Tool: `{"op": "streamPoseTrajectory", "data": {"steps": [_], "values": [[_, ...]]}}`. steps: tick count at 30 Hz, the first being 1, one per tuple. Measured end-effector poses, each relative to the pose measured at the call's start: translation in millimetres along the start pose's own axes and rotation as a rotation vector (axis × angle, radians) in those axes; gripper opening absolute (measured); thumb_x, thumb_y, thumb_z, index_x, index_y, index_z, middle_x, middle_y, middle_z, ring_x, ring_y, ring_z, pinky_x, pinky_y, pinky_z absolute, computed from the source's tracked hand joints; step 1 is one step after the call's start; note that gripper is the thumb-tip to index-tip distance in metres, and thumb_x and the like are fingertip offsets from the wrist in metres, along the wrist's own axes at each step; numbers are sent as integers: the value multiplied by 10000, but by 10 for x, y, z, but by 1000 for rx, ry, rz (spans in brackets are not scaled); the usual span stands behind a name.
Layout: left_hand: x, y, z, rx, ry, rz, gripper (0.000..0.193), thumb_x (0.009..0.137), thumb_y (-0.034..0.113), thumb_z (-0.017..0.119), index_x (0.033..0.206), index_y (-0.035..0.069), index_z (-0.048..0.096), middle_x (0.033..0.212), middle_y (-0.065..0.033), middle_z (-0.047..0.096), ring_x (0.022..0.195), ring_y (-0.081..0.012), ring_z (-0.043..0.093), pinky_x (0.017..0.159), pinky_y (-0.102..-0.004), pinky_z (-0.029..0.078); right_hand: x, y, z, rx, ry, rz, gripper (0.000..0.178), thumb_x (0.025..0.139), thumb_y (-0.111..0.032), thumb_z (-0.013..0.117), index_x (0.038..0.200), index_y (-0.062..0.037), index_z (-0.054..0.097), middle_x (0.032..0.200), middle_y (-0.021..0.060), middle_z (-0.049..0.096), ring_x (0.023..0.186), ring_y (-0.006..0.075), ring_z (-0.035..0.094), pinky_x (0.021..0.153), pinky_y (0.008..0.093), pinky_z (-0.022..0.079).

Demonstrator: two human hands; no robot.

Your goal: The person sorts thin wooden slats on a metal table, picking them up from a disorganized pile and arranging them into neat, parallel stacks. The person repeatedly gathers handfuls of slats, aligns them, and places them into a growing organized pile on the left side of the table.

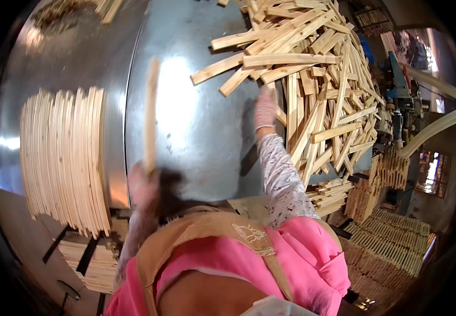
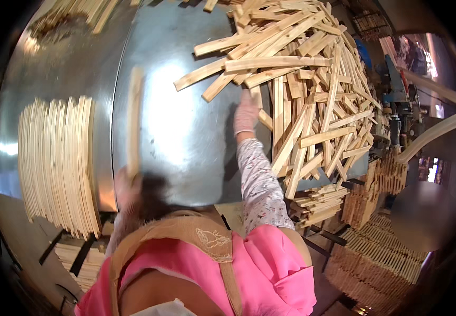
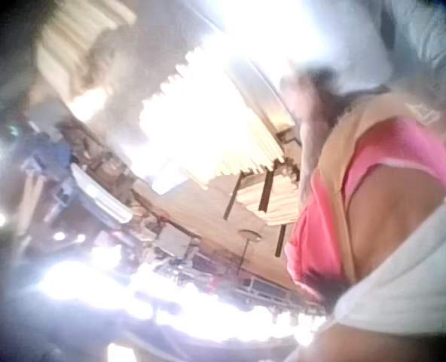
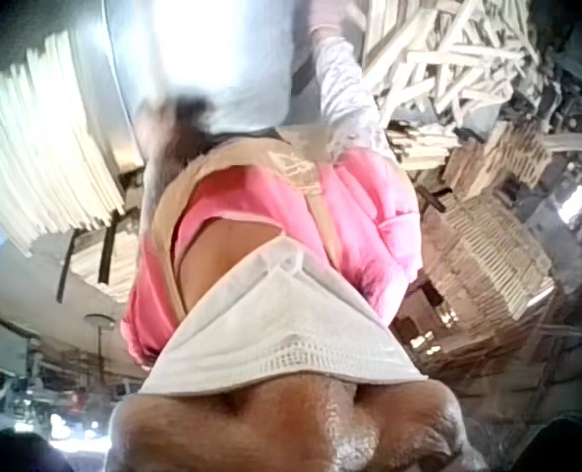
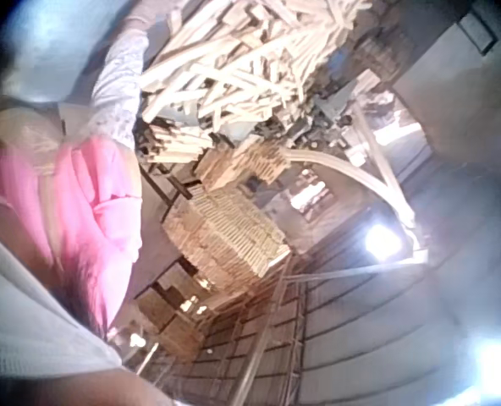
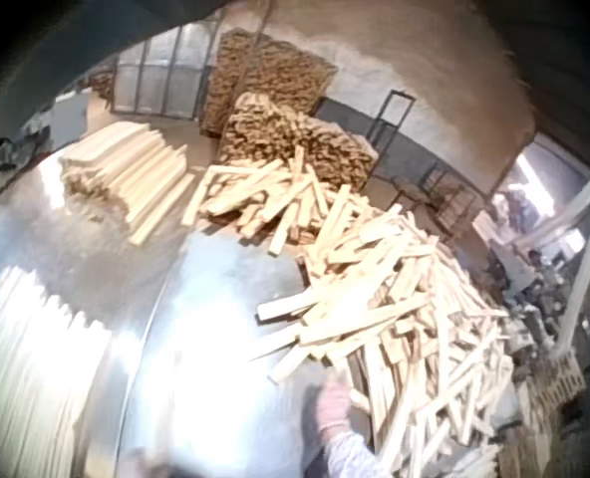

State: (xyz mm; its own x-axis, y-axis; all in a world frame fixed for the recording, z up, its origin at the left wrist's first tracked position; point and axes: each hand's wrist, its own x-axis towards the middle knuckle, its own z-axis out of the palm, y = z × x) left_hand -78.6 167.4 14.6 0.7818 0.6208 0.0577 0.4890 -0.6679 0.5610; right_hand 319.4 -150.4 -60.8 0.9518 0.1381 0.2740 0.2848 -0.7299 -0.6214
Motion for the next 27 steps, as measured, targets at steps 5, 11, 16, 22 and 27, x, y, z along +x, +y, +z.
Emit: {"op": "streamPoseTrajectory", "data": {"steps": [5, 11, 16, 22, 27], "values": [[-144, -724, -969, 685, 2, -293, 620, 963, 287, 754, 1491, 8, 586, 1513, -241, 582, 1337, -428, 587, 1159, -457, 473, 1169, -173, -404, 792, 181, 927, 637, 1015, -589, 665, 1232, 9, 677, 1153, 105, 686, 922, 289, 660, 858, 422, 558], [1535, 567, 523, -210, 124, 101, 684, 961, 239, 776, 1513, -71, 518, 1589, -269, 509, 1489, -423, 466, 1272, -498, 348, 1611, 98, -260, 813, 267, 851, 585, 980, -500, 764, 1185, 40, 671, 1090, 110, 691, 914, 244, 625, 811, 403, 547], [3335, 2682, 1656, -139, -88, 413, 855, 920, 471, 757, 1546, -51, 498, 1604, -293, 499, 1494, -451, 454, 1267, -510, 321, 1761, -144, -385, 911, 108, 941, 590, 974, -438, 798, 1300, 27, 639, 1155, 127, 695, 996, 255, 668, 853, 392, 567], [3727, 4077, 2207, -37, -543, 316, 1017, 867, 615, 789, 1586, -35, 478, 1553, -297, 561, 1444, -418, 546, 1207, -451, 427, 1839, 487, -92, 918, 171, 936, 683, 907, -373, 877, 1369, 71, 640, 1237, 196, 717, 1028, 322, 690, 929, 427, 564], [2817, 3250, 1832, -189, -786, -52, 869, 848, 584, 796, 1440, -28, 622, 1233, -277, 754, 1194, -386, 723, 1068, -455, 547, 956, -337, -471, 679, -229, 783, 592, 916, -353, 845, 1306, 67, 697, 1149, 148, 763, 1006, 266, 713, 915, 390, 569]]}}
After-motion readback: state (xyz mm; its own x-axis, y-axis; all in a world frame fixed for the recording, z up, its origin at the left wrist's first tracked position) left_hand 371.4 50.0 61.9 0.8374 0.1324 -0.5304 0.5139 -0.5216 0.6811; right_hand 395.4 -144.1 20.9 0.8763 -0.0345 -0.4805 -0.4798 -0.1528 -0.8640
